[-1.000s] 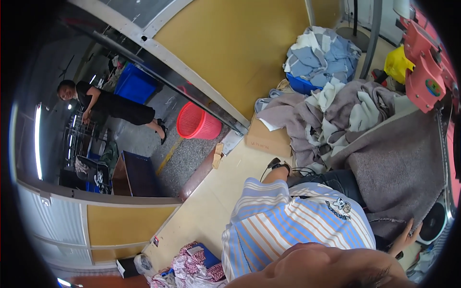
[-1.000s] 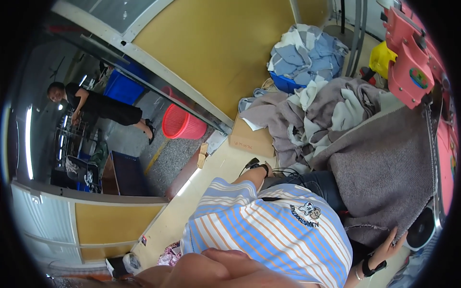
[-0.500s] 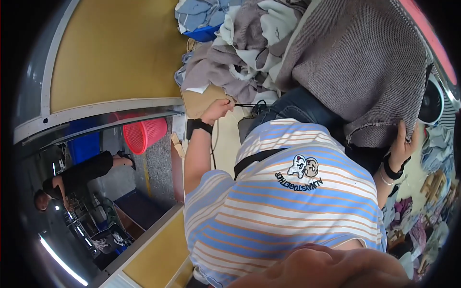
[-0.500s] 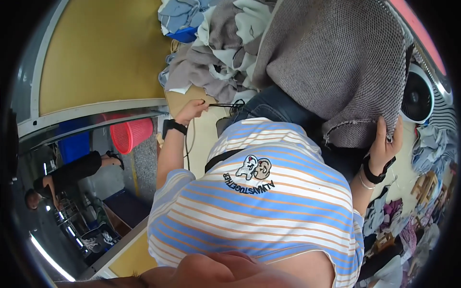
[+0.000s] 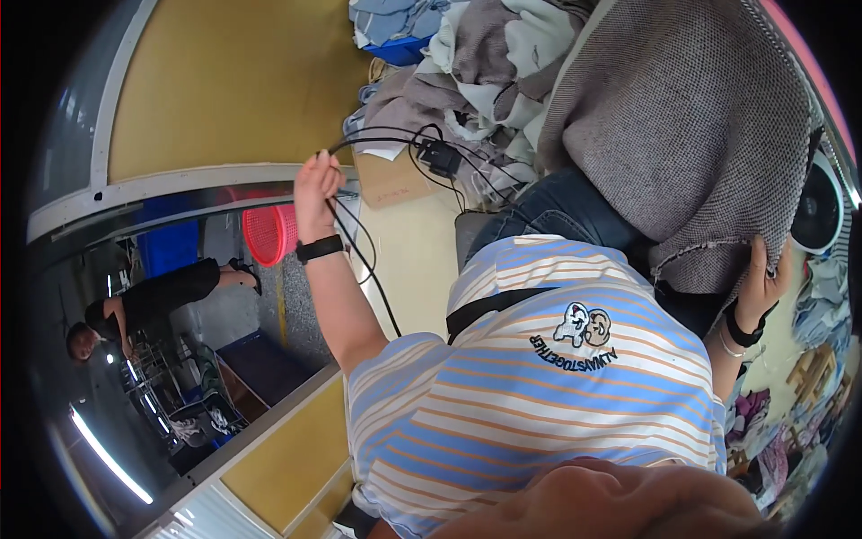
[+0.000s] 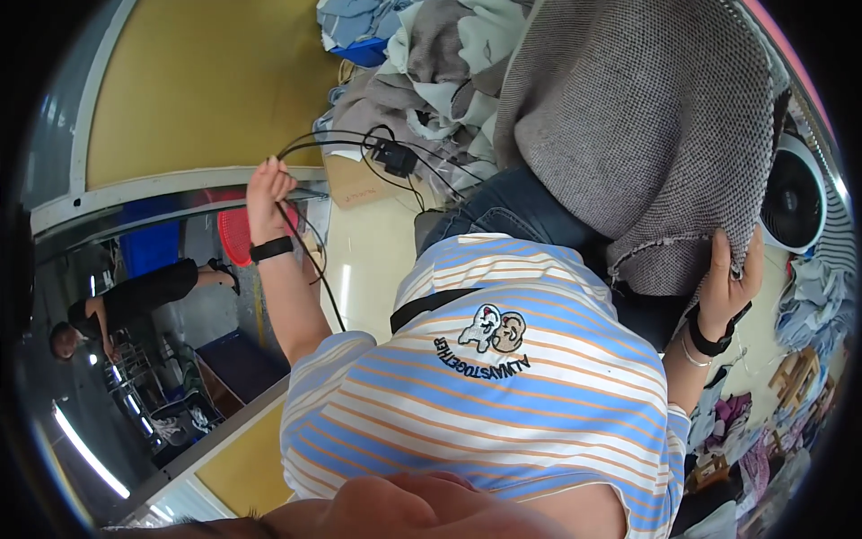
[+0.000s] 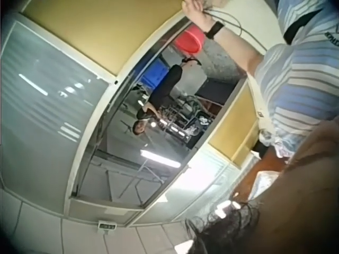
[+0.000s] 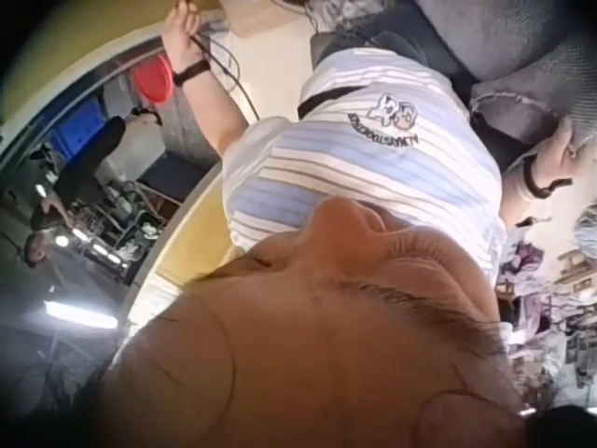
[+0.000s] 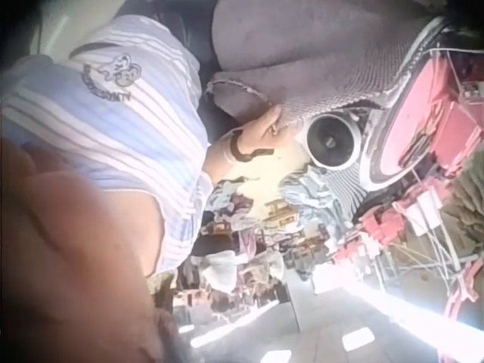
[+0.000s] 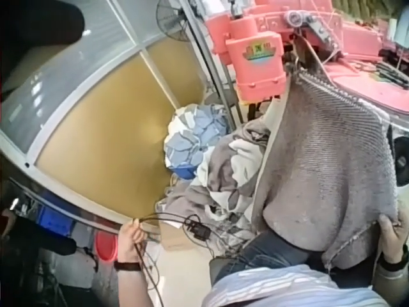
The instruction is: The person feeds a brown and white knit garment onto the needles of a circular knitting machine, removes it, untangles a power cord, and then feeds a white knit garment onto the needles.
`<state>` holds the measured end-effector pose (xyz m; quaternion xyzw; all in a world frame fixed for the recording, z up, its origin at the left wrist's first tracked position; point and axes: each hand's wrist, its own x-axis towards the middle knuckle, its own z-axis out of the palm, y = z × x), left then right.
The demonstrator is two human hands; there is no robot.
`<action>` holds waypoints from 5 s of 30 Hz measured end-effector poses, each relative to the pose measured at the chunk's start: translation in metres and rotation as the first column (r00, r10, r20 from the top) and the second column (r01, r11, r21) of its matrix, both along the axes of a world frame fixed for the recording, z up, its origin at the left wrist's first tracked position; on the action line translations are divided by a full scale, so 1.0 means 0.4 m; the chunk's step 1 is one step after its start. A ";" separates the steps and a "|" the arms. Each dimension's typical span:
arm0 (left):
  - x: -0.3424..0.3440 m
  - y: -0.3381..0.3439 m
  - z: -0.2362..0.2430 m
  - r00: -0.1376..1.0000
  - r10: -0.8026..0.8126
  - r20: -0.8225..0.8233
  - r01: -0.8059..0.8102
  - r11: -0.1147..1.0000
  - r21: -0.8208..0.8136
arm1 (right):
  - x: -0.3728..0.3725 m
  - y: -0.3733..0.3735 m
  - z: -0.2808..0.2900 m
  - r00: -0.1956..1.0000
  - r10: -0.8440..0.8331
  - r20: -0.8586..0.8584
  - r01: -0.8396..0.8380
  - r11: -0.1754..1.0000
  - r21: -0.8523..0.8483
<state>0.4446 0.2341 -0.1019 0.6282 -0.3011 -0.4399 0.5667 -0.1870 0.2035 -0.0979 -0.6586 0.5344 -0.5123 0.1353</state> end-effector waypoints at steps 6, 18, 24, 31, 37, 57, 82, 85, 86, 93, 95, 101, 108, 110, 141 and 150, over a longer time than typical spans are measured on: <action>0.123 0.072 0.174 0.989 -0.066 0.134 0.060 0.997 0.046 | 0.020 0.000 0.006 0.999 0.005 0.041 -0.006 1.000 0.025; 0.300 0.168 0.151 0.818 0.575 0.008 -0.572 0.815 -0.094 | -0.006 0.015 0.002 0.999 0.007 0.039 -0.008 0.999 0.038; 0.333 0.187 0.191 0.811 0.569 0.137 -0.573 0.819 -0.008 | -0.003 0.019 -0.010 0.996 -0.035 0.086 0.032 0.999 0.044; 0.381 0.228 0.150 0.828 0.558 0.062 -0.555 0.830 -0.058 | -0.019 0.021 -0.037 0.986 -0.120 0.118 0.113 0.991 0.065; 0.380 0.260 0.018 0.828 0.559 -0.049 -0.549 0.825 0.135 | -0.021 0.024 -0.038 0.991 -0.110 0.071 0.108 0.993 0.038; 0.039 0.415 -0.714 0.860 0.488 -0.149 -0.263 0.675 0.690 | -0.039 -0.002 -0.066 0.988 -0.123 0.094 0.119 0.992 0.047; -0.598 -0.245 0.262 0.592 0.147 0.792 0.628 0.532 -0.568 | 0.135 -0.007 0.200 0.983 -0.134 -0.128 0.119 0.985 -0.123; -0.805 -0.291 0.445 0.558 0.146 0.817 0.813 0.099 -0.573 | 0.151 0.005 0.228 0.957 -0.238 -0.166 0.193 0.950 -0.244; -0.871 -0.308 0.466 0.549 0.205 0.810 0.827 0.006 -0.562 | 0.154 0.008 0.231 0.957 -0.241 -0.163 0.194 0.946 -0.259; -1.029 -0.465 0.468 0.591 0.119 0.798 0.794 -0.261 -0.549 | 0.162 -0.034 0.258 0.907 -0.366 -0.205 0.253 0.867 -0.429; -1.028 -0.472 0.456 0.593 0.083 0.801 0.787 -0.271 -0.554 | 0.165 -0.039 0.266 0.884 -0.403 -0.238 0.271 0.856 -0.441; -1.027 -0.478 0.441 0.535 0.115 0.837 0.832 -0.249 -0.497 | 0.153 -0.014 0.314 0.934 -0.293 -0.206 0.193 0.897 -0.397; -1.003 -0.513 0.438 0.498 0.112 0.860 0.855 -0.230 -0.465 | 0.139 0.004 0.414 0.976 -0.094 -0.194 0.019 0.934 -0.356; -1.005 -0.512 0.435 0.491 0.151 0.858 0.863 -0.214 -0.457 | 0.135 -0.003 0.419 0.974 -0.127 -0.188 0.056 0.938 -0.342; -1.036 -0.498 0.441 0.363 0.369 0.856 0.932 -0.158 -0.328 | 0.119 -0.099 0.292 0.910 -0.268 -0.316 0.093 0.875 -0.475; -1.021 -0.507 0.430 0.414 0.282 0.865 0.908 -0.201 -0.369 | 0.125 0.020 0.354 0.986 -0.091 -0.139 0.011 0.870 -0.493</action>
